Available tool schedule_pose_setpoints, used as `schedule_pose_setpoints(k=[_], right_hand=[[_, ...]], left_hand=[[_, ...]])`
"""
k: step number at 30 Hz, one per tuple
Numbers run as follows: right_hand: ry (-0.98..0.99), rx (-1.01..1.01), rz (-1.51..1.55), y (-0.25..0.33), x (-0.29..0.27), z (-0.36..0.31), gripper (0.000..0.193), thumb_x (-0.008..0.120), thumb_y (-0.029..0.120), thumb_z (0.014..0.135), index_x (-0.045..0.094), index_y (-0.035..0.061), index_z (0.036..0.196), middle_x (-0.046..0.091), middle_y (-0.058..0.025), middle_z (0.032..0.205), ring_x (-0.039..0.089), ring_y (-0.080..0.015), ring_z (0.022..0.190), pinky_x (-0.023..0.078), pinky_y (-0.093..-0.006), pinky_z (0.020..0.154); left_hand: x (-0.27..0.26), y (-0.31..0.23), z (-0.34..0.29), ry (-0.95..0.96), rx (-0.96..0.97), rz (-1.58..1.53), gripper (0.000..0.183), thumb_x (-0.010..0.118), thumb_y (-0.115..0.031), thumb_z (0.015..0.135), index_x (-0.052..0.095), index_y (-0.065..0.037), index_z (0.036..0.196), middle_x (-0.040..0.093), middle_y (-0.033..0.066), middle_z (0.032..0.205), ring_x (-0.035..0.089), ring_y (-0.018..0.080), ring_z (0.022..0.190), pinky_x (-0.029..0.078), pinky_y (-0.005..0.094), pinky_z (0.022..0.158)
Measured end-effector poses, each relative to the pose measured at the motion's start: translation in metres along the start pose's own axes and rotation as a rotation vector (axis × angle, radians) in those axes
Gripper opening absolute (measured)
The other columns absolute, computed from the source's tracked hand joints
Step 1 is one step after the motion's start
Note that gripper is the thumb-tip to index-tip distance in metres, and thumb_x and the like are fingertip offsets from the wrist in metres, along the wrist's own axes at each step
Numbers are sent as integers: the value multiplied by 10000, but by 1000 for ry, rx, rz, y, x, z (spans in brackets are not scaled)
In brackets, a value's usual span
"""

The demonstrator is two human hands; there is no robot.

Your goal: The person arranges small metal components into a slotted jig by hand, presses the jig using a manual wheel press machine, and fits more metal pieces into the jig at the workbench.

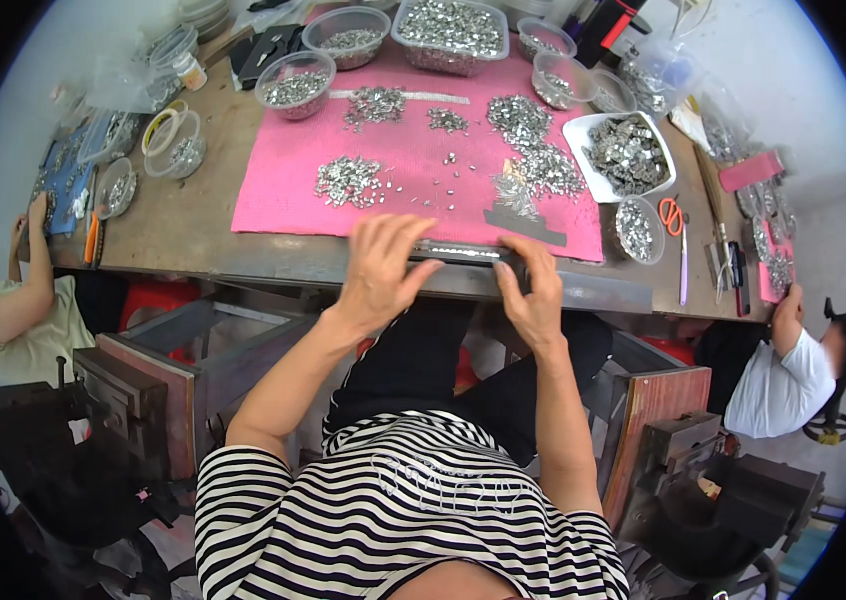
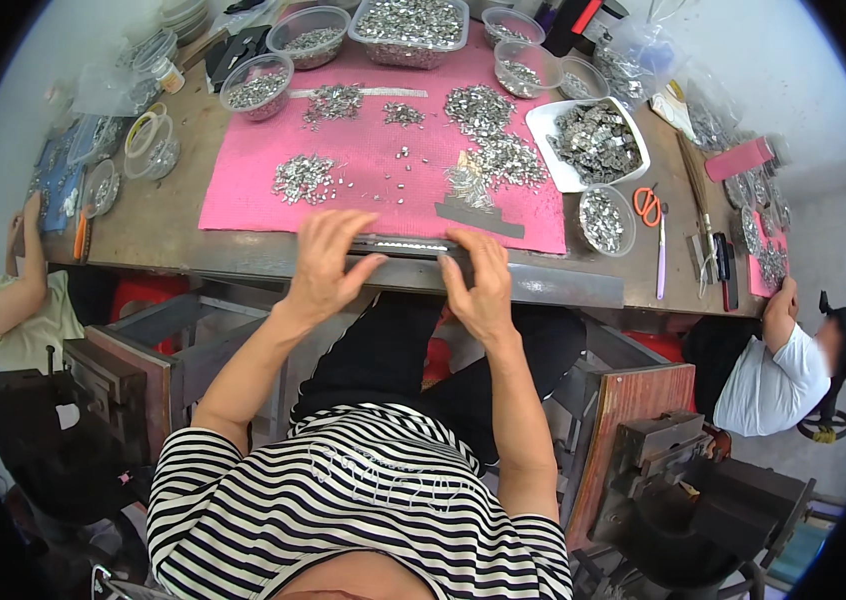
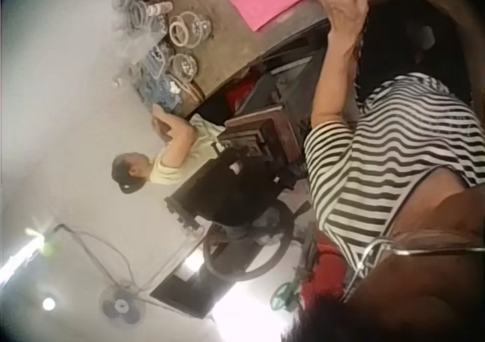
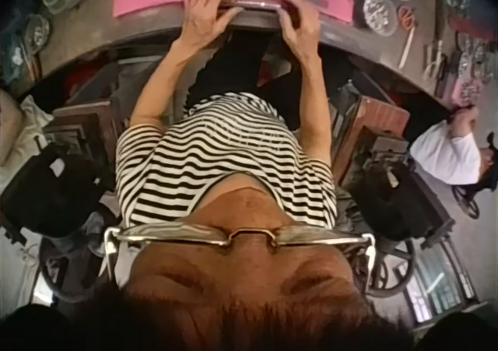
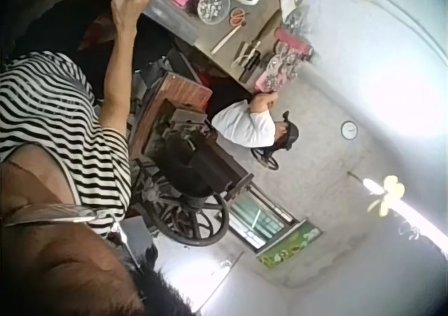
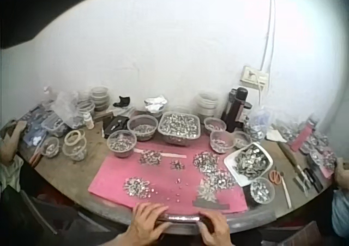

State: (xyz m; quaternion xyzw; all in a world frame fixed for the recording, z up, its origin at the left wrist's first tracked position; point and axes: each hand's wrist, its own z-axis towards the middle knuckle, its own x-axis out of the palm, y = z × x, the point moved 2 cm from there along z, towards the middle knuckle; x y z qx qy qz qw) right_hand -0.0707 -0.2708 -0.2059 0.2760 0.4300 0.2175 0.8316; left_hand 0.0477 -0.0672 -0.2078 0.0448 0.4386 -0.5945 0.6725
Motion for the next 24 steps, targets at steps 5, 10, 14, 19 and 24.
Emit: schedule_pose_setpoints(k=[5, 10, 14, 19, 24], right_hand=[[200, 61, 0, -7, -22, 2, 505, 778, 33, 798, 626, 17, 1280, 655, -134, 1186, 640, -306, 1085, 487, -373, 980], [121, 36, 39, -10, -49, -14, 496, 803, 30, 759, 607, -2, 1213, 629, -181, 1149, 624, -386, 1070, 519, -423, 899], [-26, 109, -52, 2, -121, -51, 487, 825, 69, 756, 602, -11, 1182, 634, -162, 1101, 635, -350, 982, 532, -408, 869], [-293, 329, -255, 23, -215, -143, 459, 816, 66, 768, 612, -4, 1173, 623, -134, 1084, 657, -285, 947, 544, -385, 818], [-642, 643, -461, 63, -274, -258, 458, 841, 95, 731, 638, 2, 1131, 627, -105, 1022, 650, -224, 905, 530, -335, 798]], left_hand=[[-17, 25, -12, 52, -100, 102, 444, 815, -281, 786, 673, -81, 1156, 596, 68, 1059, 535, 283, 1004, 356, 433, 926], [12, 10, 4, 49, -67, -64, 362, 821, -173, 759, 688, -67, 1078, 620, 82, 1023, 541, 291, 1006, 382, 425, 899], [38, -45, 53, 183, 61, -246, 322, 779, -76, 789, 679, -68, 1095, 619, 91, 1035, 570, 280, 954, 426, 390, 861], [138, -146, 90, 438, 213, -774, 285, 728, -7, 838, 656, -23, 1113, 607, 109, 1003, 602, 260, 888, 491, 338, 801], [236, -289, 83, 730, 398, -1059, 410, 697, -20, 884, 609, -21, 1285, 627, 112, 1072, 614, 212, 951, 496, 331, 869]])
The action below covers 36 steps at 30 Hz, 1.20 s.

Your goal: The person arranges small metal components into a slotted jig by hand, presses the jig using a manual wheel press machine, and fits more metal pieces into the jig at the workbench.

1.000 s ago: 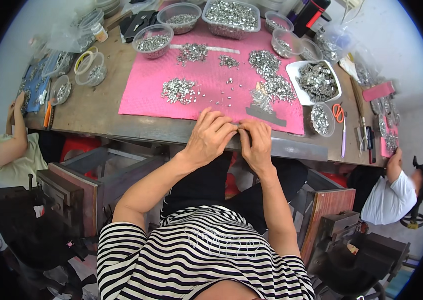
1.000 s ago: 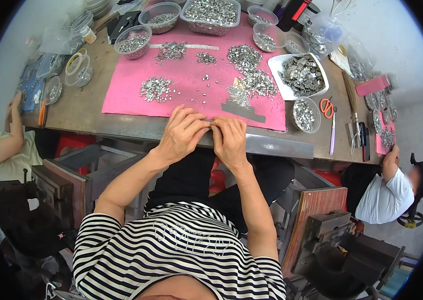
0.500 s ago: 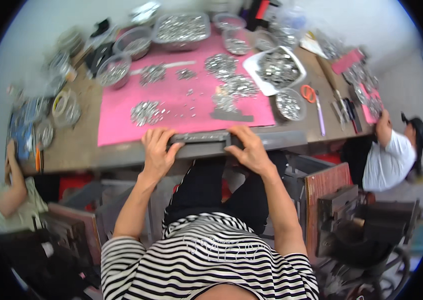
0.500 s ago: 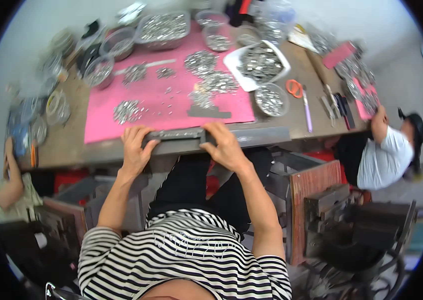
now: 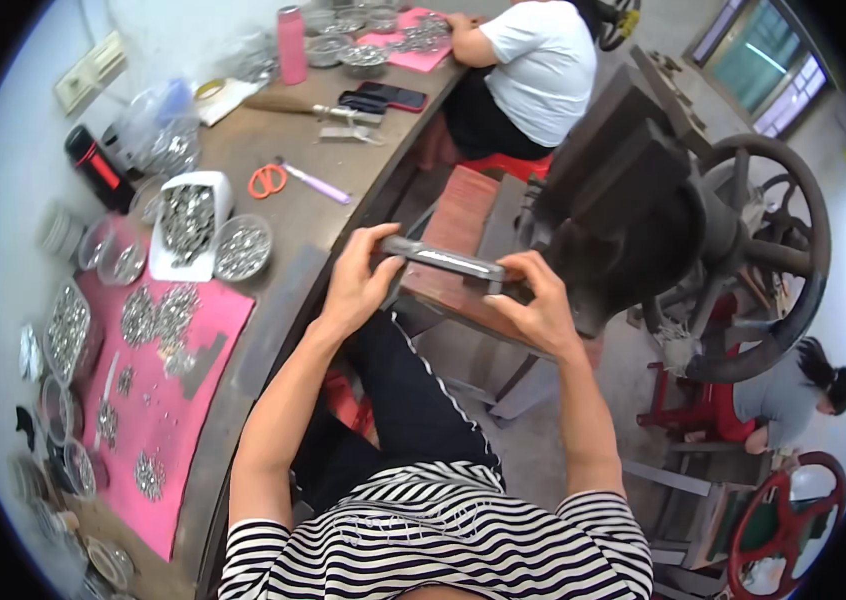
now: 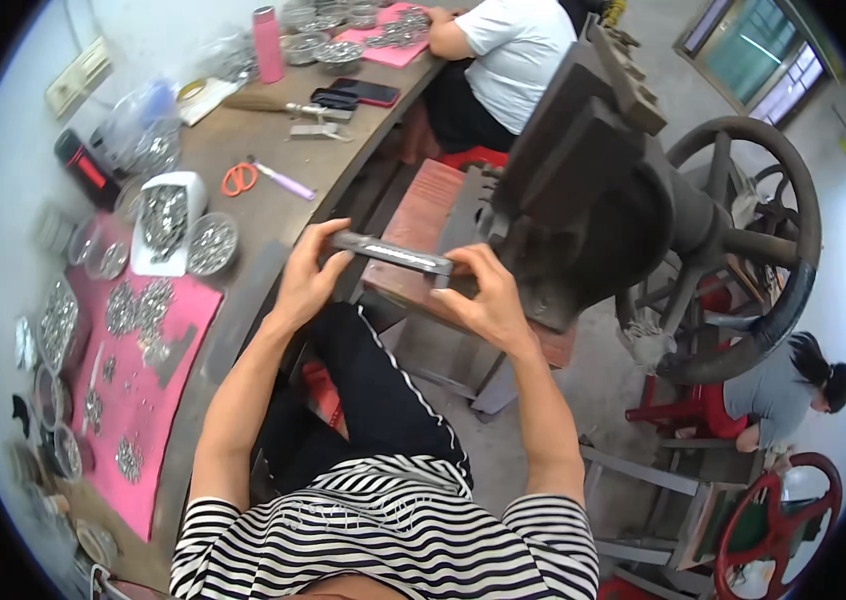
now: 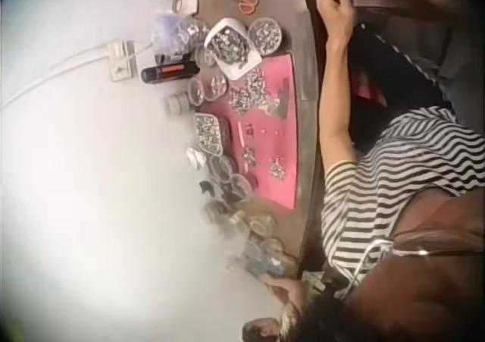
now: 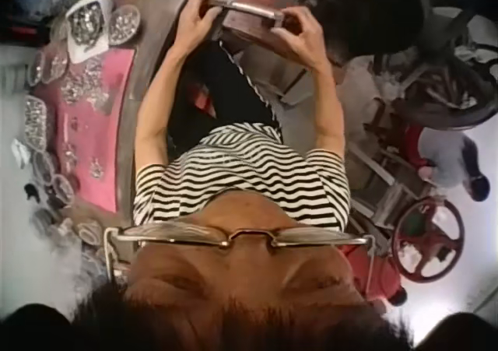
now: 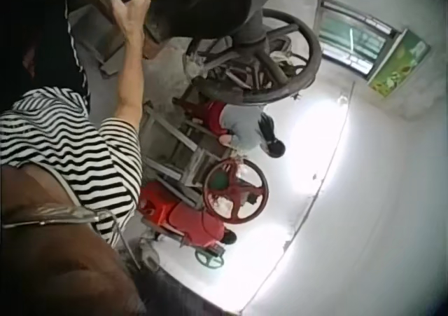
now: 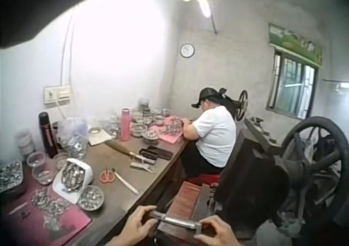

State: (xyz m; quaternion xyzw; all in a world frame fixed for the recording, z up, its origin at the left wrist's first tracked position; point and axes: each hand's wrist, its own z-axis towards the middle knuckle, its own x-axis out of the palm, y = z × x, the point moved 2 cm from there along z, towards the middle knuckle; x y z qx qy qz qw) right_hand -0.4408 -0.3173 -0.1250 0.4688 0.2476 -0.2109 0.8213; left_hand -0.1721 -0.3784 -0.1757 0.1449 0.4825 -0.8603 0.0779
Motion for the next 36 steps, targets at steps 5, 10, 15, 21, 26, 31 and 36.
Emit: schedule_pose_setpoints(k=[5, 10, 15, 21, 26, 31, 36], right_hand=[[-246, 195, -119, -36, -27, -26, 417, 887, 125, 702, 624, 11, 1004, 602, -88, 939, 623, -214, 817, 524, -338, 744], [-262, 193, -269, -41, 0, -20, 523, 946, 326, 653, 535, 54, 830, 544, -84, 773, 530, -283, 716, 463, -410, 696], [-288, 124, -297, -51, 12, -14, 452, 921, 269, 703, 528, 70, 805, 551, -53, 752, 527, -283, 718, 427, -410, 743], [-586, -244, -643, 32, -87, -58, 238, 822, 87, 795, 674, 49, 978, 689, -123, 1026, 653, -291, 980, 532, -403, 848], [-1448, -279, -536, 46, -197, -142, 385, 628, -52, 914, 483, -60, 1270, 599, -209, 1259, 602, -295, 1125, 473, -429, 1039], [-1299, 172, -86, -18, -187, -150, 124, 700, 30, 942, 599, -19, 994, 632, -72, 770, 603, -153, 689, 503, -302, 703], [-1090, 364, -227, 35, -236, -128, 192, 723, 85, 944, 574, -12, 1016, 586, -62, 749, 590, -151, 614, 481, -285, 591]], left_hand=[[108, 32, 68, 185, -223, -322, 432, 590, -26, 964, 577, -26, 1396, 660, 73, 1195, 620, 151, 1086, 477, 290, 983], [170, 33, 101, 205, -151, -363, 402, 510, -62, 1000, 591, -13, 1390, 704, 108, 1185, 628, 165, 1114, 461, 289, 1004], [193, 22, 104, 304, -177, -349, 395, 516, -104, 1038, 567, -31, 1422, 704, 126, 1221, 635, 171, 1131, 470, 300, 984], [152, 16, 78, 355, -213, -403, 524, 521, -219, 1048, 446, 32, 1501, 485, 203, 1540, 424, 287, 1460, 305, 339, 1197], [140, -5, 43, 518, -9, -152, 992, 726, -531, 876, 298, 24, 1579, 308, 208, 1645, 229, 321, 1555, 132, 531, 1251], [146, -9, 34, 479, 65, -85, 1062, 784, -559, 803, 327, 18, 1568, 322, 215, 1635, 250, 360, 1541, 145, 533, 1250], [140, -2, 36, 480, 55, -40, 1055, 818, -518, 783, 339, -4, 1570, 333, 190, 1637, 244, 356, 1544, 143, 545, 1249]])
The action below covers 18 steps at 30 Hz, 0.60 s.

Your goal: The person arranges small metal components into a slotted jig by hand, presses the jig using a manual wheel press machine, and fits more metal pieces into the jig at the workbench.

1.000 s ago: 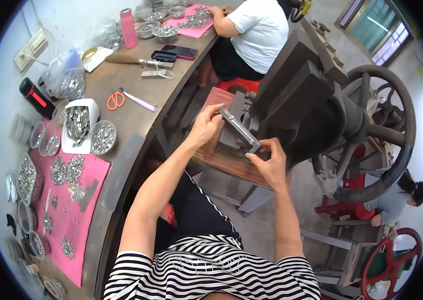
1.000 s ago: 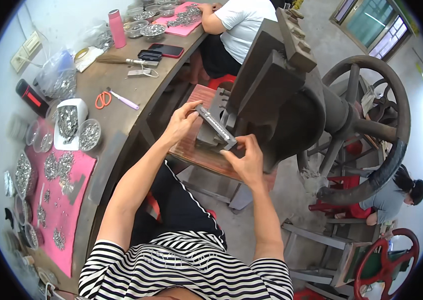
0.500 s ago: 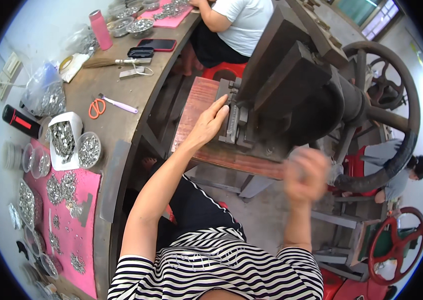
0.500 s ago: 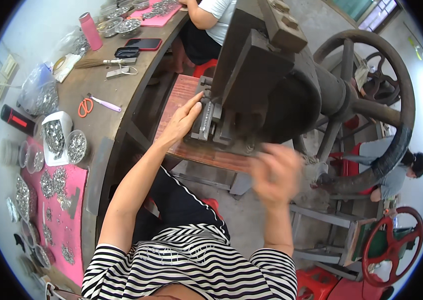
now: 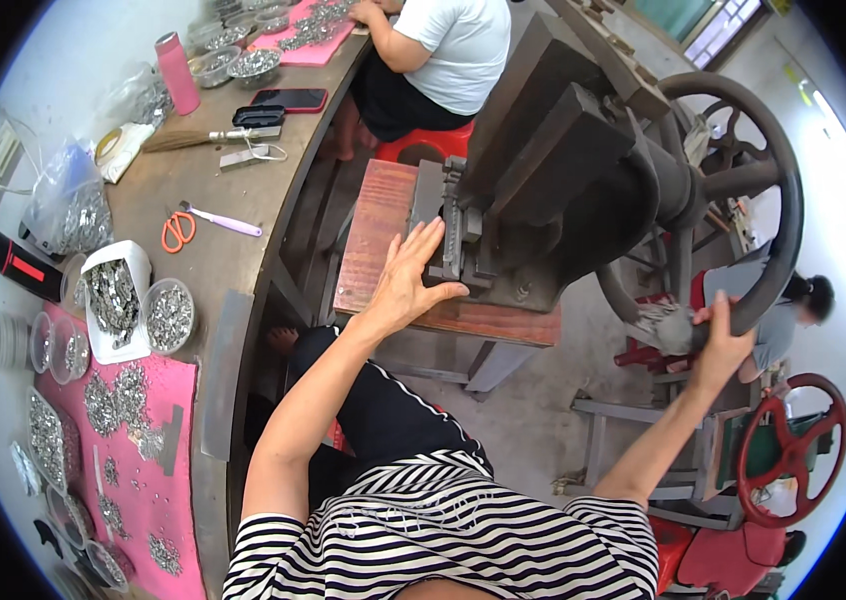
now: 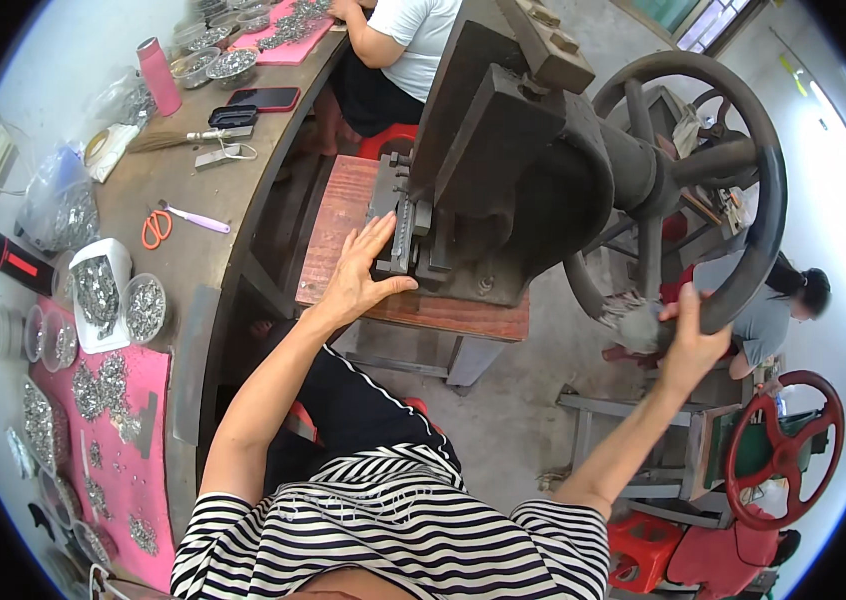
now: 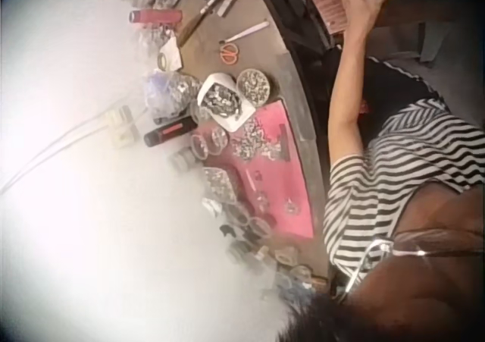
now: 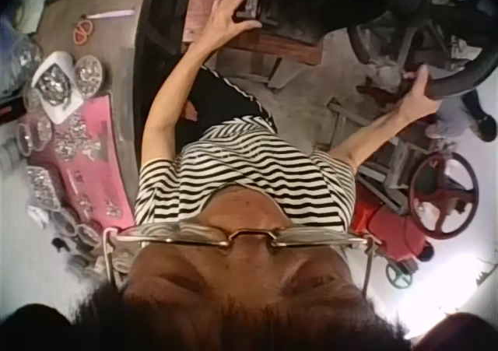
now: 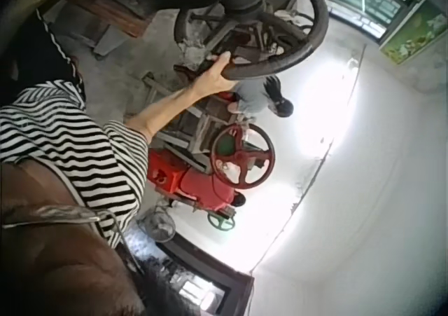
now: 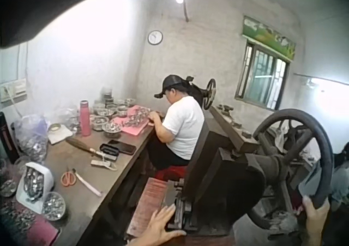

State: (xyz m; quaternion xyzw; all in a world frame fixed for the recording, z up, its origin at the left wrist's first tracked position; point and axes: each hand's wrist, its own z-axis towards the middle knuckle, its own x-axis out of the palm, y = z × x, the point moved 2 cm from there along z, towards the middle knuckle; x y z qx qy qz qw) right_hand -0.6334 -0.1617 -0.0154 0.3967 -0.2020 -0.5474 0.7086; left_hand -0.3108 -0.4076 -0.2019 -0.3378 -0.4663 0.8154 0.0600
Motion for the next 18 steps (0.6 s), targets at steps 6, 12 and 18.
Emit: schedule_pose_setpoints(k=[6, 12, 18], right_hand=[[303, -28, -196, 69, -11, 113, 295, 703, 288, 947, 583, 20, 980, 546, -30, 705, 512, -105, 542, 410, -253, 524], [498, 39, -271, 90, 12, 184, 280, 624, 323, 1013, 566, 53, 969, 544, 3, 774, 507, -62, 558, 430, -223, 496], [430, 11, -146, 73, -7, 142, 254, 629, 274, 989, 564, 28, 979, 524, -24, 686, 514, -108, 537, 447, -243, 531]], left_hand=[[7, -8, 24, 46, 52, 71, 1003, 828, -477, 774, 400, 22, 1532, 397, 185, 1602, 256, 386, 1532, 131, 583, 1240], [15, -1, 35, 55, 49, 100, 1028, 821, -517, 763, 398, 14, 1536, 399, 177, 1603, 255, 385, 1533, 117, 594, 1238], [12, 0, 38, 47, 35, 95, 1022, 812, -526, 771, 399, 11, 1536, 396, 178, 1605, 261, 389, 1529, 117, 597, 1237]])
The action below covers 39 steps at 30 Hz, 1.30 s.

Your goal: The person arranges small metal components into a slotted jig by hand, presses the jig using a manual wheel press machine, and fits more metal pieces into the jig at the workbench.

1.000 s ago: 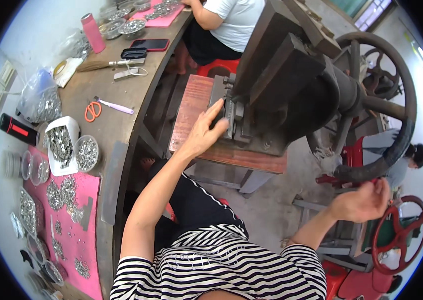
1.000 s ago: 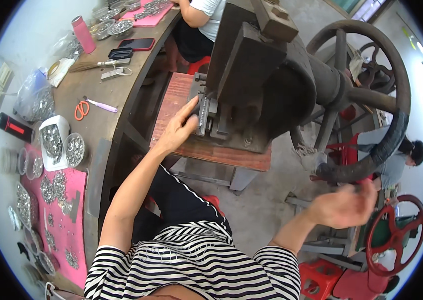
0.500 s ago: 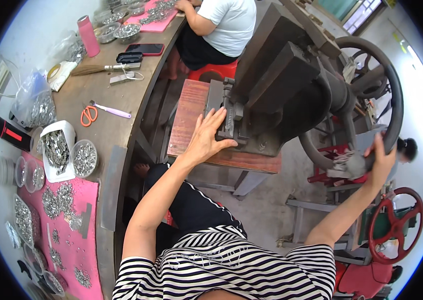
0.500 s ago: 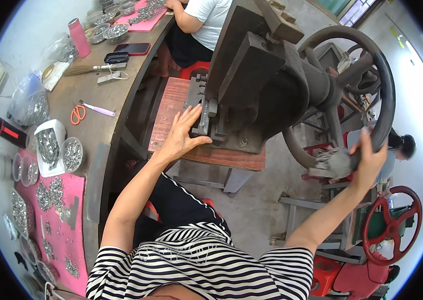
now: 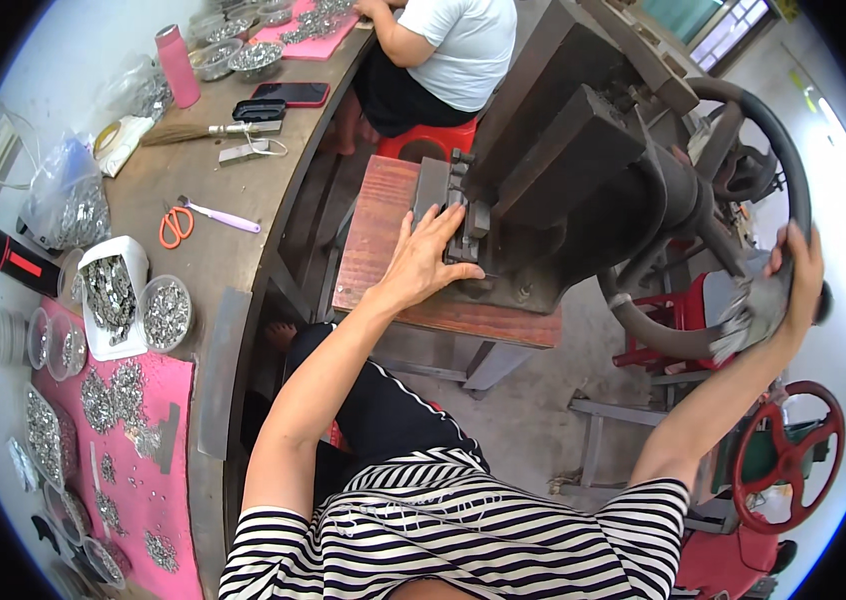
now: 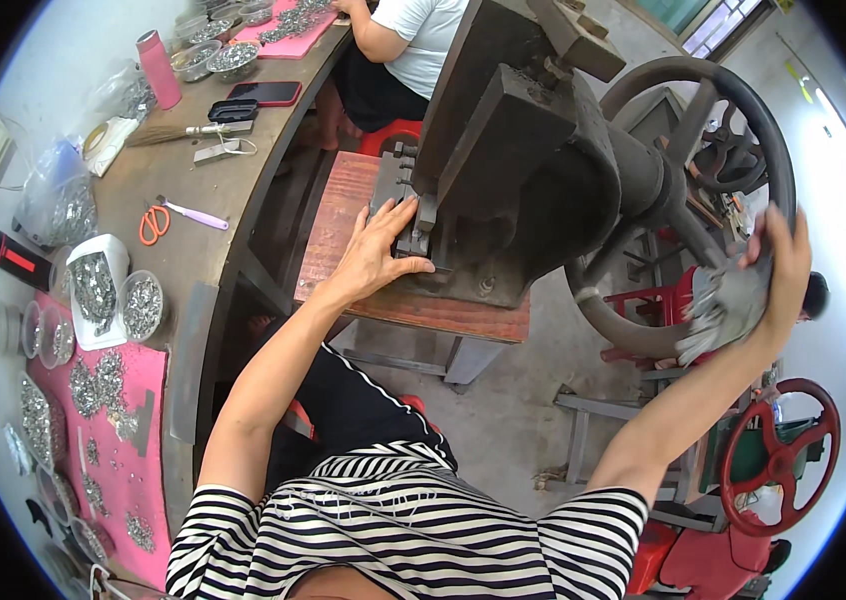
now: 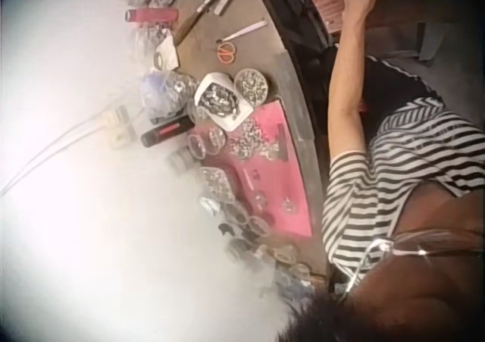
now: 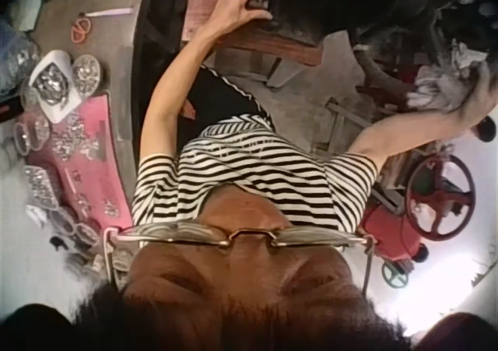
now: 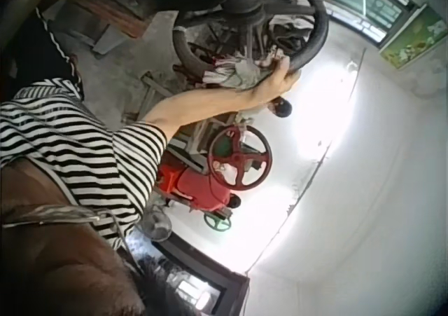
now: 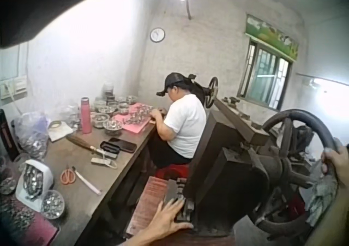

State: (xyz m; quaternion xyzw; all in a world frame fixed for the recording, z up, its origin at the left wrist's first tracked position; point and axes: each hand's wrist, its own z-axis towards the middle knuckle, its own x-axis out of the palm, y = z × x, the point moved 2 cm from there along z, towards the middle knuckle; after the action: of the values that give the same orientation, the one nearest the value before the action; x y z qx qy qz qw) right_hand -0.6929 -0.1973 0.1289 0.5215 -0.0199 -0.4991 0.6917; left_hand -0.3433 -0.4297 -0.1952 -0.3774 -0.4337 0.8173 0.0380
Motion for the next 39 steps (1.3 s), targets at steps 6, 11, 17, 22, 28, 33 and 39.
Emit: schedule_pose_setpoints(k=[6, 11, 17, 22, 28, 33, 39], right_hand=[[-488, -188, 52, -65, 74, -115, 173, 652, 29, 957, 526, -9, 1070, 583, -67, 724, 578, -135, 593, 522, -299, 587], [-187, -3, -166, -10, 13, -48, 302, 719, 220, 933, 579, -8, 1074, 560, -40, 700, 534, -113, 582, 465, -264, 578], [129, 9, -342, 26, -4, 80, 348, 725, 384, 934, 590, 69, 994, 497, 39, 688, 456, -50, 575, 363, -213, 535], [-250, -68, -115, 4, 23, -23, 432, 731, 320, 941, 619, 22, 1232, 570, 8, 739, 519, -75, 610, 397, -225, 556], [-439, -83, -269, -47, 35, -95, 342, 756, 159, 916, 575, -15, 1148, 647, -58, 872, 630, -109, 680, 509, -256, 657], [-437, -285, -427, 15, 20, -18, 768, 775, 353, 906, 415, 31, 1503, 654, -162, 1161, 668, -212, 961, 500, -370, 920], [-422, -400, -536, 30, 2, 56, 683, 695, 391, 976, 444, 63, 1520, 494, -205, 1498, 550, -321, 1321, 431, -407, 1110]], left_hand=[[-3, 2, -3, -23, 10, 19, 1017, 811, -516, 776, 392, 8, 1540, 396, 184, 1603, 275, 398, 1522, 127, 595, 1235], [2, -3, 1, -9, 37, 12, 1021, 822, -519, 761, 405, 2, 1534, 408, 185, 1595, 293, 400, 1513, 128, 589, 1236], [4, -4, 0, -15, -7, 18, 1028, 826, -522, 755, 410, 8, 1531, 410, 185, 1595, 293, 376, 1520, 129, 559, 1245], [-1, 3, -1, -19, -5, 36, 1038, 833, -521, 750, 406, 10, 1532, 406, 193, 1595, 291, 375, 1521, 129, 558, 1246], [-19, -6, 3, 25, 48, -72, 919, 824, -438, 819, 435, 35, 1504, 474, 208, 1544, 358, 359, 1493, 241, 503, 1225], [-35, 38, 27, -337, -123, -628, 516, 598, -68, 991, 475, -30, 1491, 645, 144, 1351, 613, 225, 1229, 456, 329, 1053], [-6, 70, 81, 52, -108, -251, 723, 639, -36, 861, 425, -130, 1545, 598, 195, 1324, 589, 283, 1222, 440, 338, 1048]])
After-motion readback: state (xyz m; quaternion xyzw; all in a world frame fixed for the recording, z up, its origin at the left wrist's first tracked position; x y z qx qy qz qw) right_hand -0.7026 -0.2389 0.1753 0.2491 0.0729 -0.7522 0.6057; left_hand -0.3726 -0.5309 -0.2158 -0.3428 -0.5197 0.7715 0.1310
